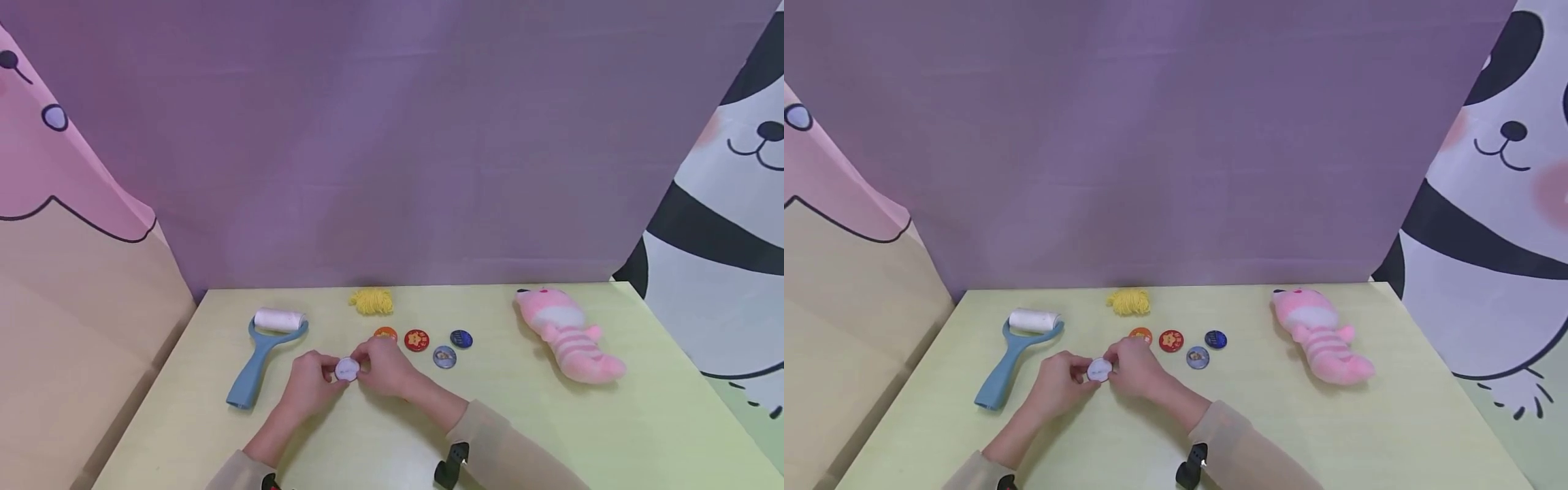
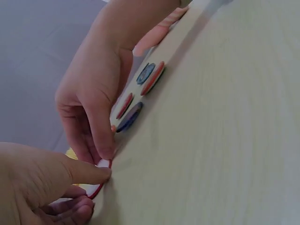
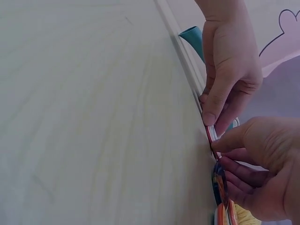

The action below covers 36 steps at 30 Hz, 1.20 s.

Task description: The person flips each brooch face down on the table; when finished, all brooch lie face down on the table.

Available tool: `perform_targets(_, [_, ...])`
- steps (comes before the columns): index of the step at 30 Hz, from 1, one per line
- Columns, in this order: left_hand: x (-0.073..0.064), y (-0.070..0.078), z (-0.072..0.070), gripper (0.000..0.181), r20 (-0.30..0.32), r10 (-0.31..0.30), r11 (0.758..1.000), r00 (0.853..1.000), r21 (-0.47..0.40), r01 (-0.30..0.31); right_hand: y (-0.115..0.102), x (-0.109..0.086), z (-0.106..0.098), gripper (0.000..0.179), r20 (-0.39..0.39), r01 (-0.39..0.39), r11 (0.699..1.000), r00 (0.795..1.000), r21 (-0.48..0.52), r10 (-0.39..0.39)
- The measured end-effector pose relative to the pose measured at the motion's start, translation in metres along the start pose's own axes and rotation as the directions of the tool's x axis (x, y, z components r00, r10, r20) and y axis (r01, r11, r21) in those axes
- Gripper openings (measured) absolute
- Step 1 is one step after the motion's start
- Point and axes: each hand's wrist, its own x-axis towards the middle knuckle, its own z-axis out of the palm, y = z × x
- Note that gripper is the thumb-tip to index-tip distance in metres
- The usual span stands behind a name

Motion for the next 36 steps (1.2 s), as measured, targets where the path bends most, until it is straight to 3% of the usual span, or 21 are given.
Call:
perform_targets(4, [0.002, 0.002, -0.002, 0.027, 0.02, -0.021, 1.0, 1.0, 0.003, 0.021, 0.0, 0.0, -0.002, 0.021, 0.016, 0.006, 1.0, 1.0, -0.01, -0.006])
perform_targets(8, [0.0, 0.004, 0.0, 0.035, 0.009, -0.003, 1.0, 1.0, 0.027, 0.003, 0.003, -0.005, -0.013, 0.024, 0.038, 0.006, 1.0, 0.999, -0.015, -0.006])
perform_targets(15, [-0.007, 0.02, 0.004, 0.043, -0.029, 0.118, 0.992, 0.993, 0.052, -0.116, 0.017, -0.023, -0.047, 0.021, 0.002, -0.018, 0.999, 1.0, -0.031, 0.018])
perform_targets(20, [-0.009, 0.033, 0.007, 0.043, 0.033, 0.173, 0.985, 0.984, 0.021, -0.174, 0.027, -0.037, -0.059, 0.018, -0.007, -0.044, 0.998, 0.999, -0.052, 0.044])
perform_targets(25, [-0.008, 0.044, 0.014, 0.044, 0.107, 0.177, 0.982, 0.978, 0.051, -0.183, 0.038, -0.047, -0.06, 0.018, -0.002, -0.009, 0.999, 1.0, -0.039, 0.009])
perform_targets(36, [-0.009, 0.045, 0.026, 0.041, 0.171, 0.176, 0.982, 0.969, 0.044, -0.186, 0.038, -0.05, -0.053, 0.02, 0.033, 0.079, 0.997, 0.996, -0.02, -0.078])
